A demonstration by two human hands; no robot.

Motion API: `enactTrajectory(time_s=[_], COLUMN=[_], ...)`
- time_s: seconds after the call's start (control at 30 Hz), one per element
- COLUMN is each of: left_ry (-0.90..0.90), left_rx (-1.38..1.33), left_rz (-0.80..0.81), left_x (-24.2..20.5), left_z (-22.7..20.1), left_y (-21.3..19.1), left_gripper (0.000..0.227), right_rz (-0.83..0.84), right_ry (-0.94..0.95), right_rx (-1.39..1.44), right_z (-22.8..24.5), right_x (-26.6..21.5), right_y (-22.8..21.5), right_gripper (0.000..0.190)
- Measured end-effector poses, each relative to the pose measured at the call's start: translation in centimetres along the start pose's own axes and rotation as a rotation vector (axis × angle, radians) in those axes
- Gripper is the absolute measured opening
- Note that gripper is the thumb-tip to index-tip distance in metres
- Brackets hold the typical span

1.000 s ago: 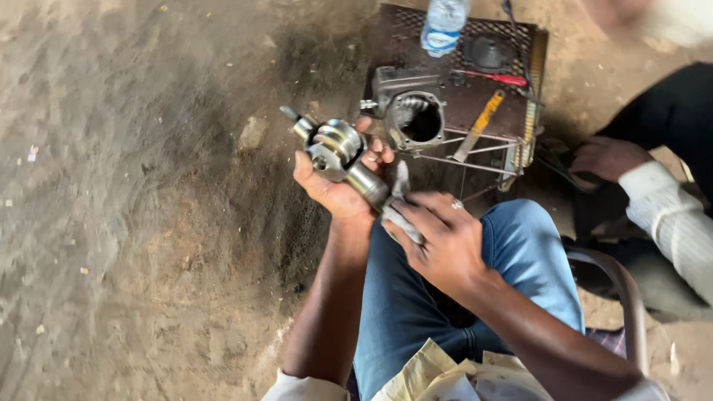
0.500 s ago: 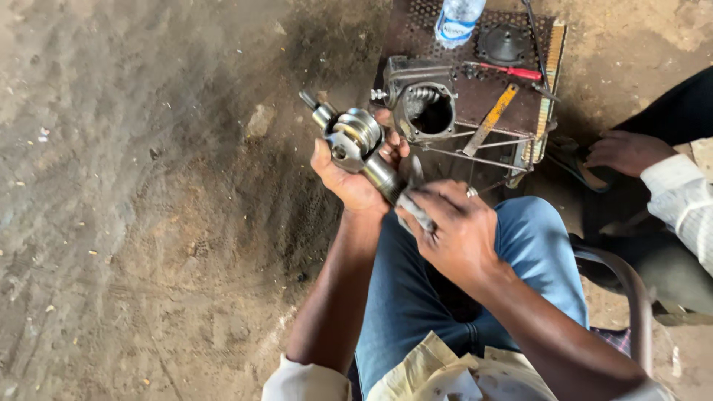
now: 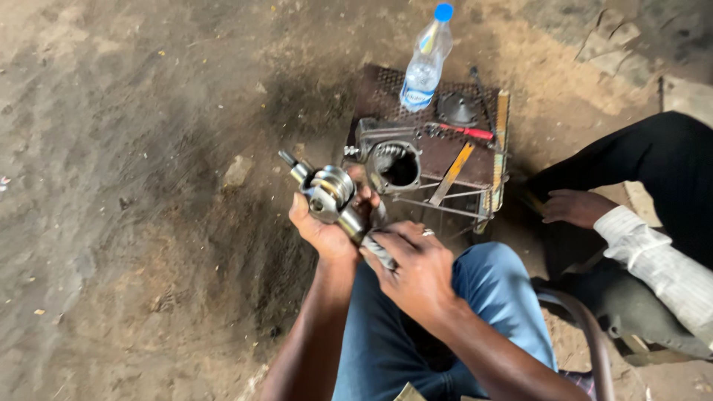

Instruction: The person sits and uses a yellow file to smooth the surface of a cylindrical metal part held in the left hand. They wipe the part with a white cloth, then continue filing different sections of the metal component.

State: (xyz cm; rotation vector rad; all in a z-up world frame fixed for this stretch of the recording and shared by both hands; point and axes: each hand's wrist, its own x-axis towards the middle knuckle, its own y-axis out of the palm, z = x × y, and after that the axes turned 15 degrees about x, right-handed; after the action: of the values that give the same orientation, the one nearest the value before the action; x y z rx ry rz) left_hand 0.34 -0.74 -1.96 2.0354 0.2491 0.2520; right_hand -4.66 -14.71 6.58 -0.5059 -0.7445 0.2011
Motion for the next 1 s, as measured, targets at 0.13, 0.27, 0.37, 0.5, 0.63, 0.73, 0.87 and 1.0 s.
enactTrajectory(time_s=[0.13, 0.27, 0.37, 0.5, 0.63, 0.73, 0.87, 1.0], left_ry=[0.041, 0.028, -0.008, 0.016, 0.019, -0.01, -0.013, -0.054], left_rx=[0.083, 0.098, 0.043, 0.031, 0.011, 0.043, 0.103, 0.063], left_rz=[0.075, 0.091, 0.007, 0.018, 0.071, 0.024, -0.005, -0.019], left_x=[0.0, -0.1, -0.1, 0.1, 0.3, -0.1, 0.4, 0.5], left_z=[0.4, 0.7, 0.4, 0.4, 0.2, 0.3, 0.3, 0.6], left_y=[-0.4, -0.6, -0.4, -0.1, 0.2, 0.4, 0.7, 0.1], left_gripper=[0.085, 0.088, 0.075, 0.075, 0.082, 0.083, 0.08, 0.076], right_rz=[0.013, 0.057, 0.157, 0.278, 0.412, 0.612, 0.681, 1.0], right_ry=[0.083, 0.119, 0.198, 0.451, 0.62, 0.798, 0.418, 0.267], right_rx=[0.05, 0.097, 0.123, 0.314, 0.097, 0.015, -0.007, -0.036], right_z=[-0.9, -1.0, -1.5, -4.4, -7.9, -10.1, -14.1, -18.3], right_x=[0.7, 0.5, -0.3, -2.9, -7.1, -11.5, -16.9, -22.0], right_y=[0.9, 0.1, -1.3, -3.4, -3.0, -2.0, -0.1, 0.6], right_gripper=[0.023, 0.024, 0.023, 0.019, 0.025, 0.034, 0.038, 0.025])
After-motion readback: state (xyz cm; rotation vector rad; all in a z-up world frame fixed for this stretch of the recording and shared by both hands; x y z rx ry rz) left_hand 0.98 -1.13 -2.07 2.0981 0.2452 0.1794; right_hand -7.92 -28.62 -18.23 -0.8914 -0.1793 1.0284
